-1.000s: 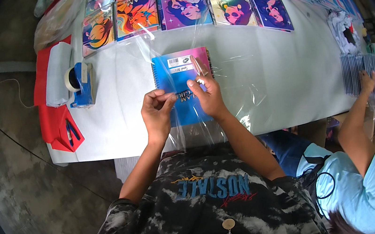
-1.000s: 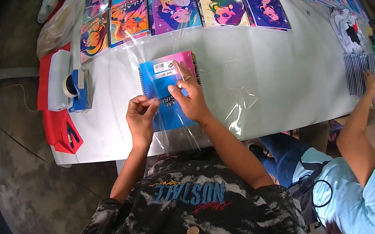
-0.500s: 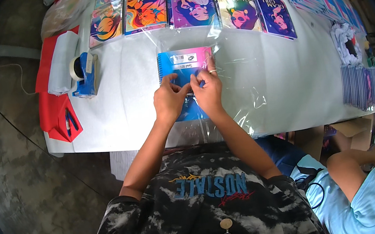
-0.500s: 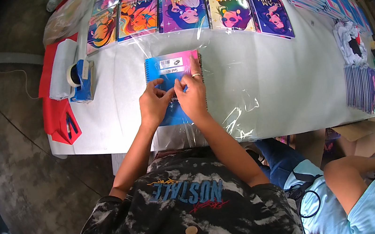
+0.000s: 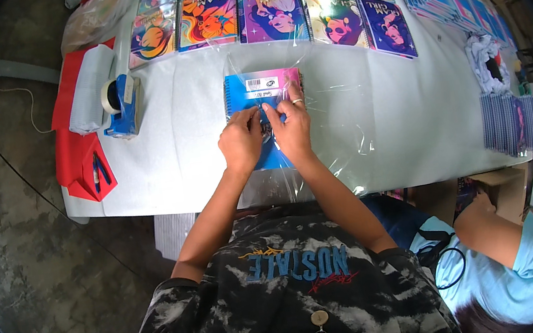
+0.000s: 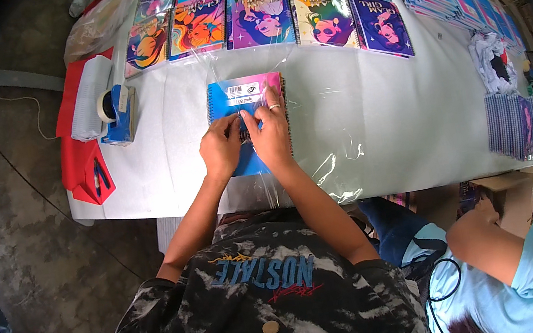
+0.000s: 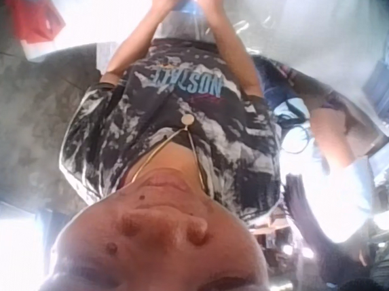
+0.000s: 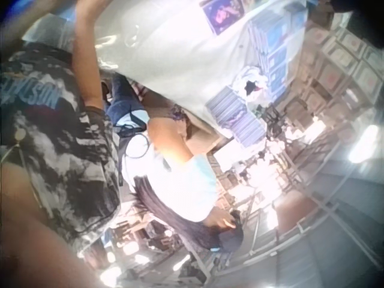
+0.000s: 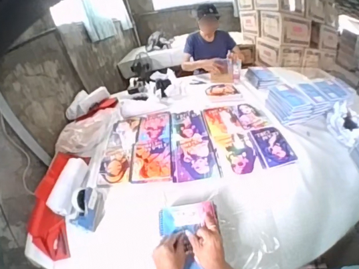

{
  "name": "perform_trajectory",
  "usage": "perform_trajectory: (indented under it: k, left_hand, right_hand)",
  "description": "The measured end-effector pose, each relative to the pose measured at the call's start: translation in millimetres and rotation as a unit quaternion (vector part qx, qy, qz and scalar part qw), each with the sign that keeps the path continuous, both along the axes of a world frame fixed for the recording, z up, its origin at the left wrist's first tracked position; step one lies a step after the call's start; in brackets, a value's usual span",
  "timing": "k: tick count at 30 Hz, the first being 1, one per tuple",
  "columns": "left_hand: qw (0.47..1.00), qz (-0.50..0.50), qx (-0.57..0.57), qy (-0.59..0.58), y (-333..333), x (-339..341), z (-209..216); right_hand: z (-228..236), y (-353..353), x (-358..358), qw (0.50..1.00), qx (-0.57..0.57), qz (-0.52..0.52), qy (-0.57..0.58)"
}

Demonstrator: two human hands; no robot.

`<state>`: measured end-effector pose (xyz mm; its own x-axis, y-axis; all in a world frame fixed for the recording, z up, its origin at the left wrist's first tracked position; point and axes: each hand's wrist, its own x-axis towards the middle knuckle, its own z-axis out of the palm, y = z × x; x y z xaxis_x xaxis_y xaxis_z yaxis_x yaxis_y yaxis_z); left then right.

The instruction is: The person repeatedly wraps spiral-bound notebooks in clear plastic bags on a table. They place a notebook into a bag, seal it with tape, and set it aside. The process is repeated multiple times with different notebooks.

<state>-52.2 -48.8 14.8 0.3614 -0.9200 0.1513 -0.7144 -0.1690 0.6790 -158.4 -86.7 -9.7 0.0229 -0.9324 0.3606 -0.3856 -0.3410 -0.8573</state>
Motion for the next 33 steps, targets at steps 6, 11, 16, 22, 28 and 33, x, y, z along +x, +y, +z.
perform_trajectory:
  k: [6,11,16,22,28,33]
  left_hand:
    - [0.998,-0.006,0.048,0.031,-0.4,1.4,6.7]
    - [0.999,-0.018,0.037,0.020,-1.0,3.7,5.9]
    - [0.991,-0.012,0.078,0.107,-6.9,13.8,4.2]
    - [0.946,0.001,0.078,0.314,-6.1,28.5,2.8]
    - [0.970,-0.048,0.075,0.224,-3.3,24.5,-3.0]
    - [0.990,-0.060,0.105,0.078,-4.3,14.6,7.2]
  right_hand:
    - [1.0,-1.0,1.0,0.999,-0.011,-0.022,0.024]
    - [3.9,-0.9,5.1,0.993,-0.015,-0.030,0.118]
    - [4.8,-1.2,6.7,0.987,0.000,-0.027,0.160]
    - [6.0,-0.2,5.9,0.982,-0.007,-0.028,0.189]
    - [3.5,-1.6,1.4,0.994,0.002,-0.022,0.108]
    - [10.9,-1.5,3.6,0.994,0.003,-0.033,0.107]
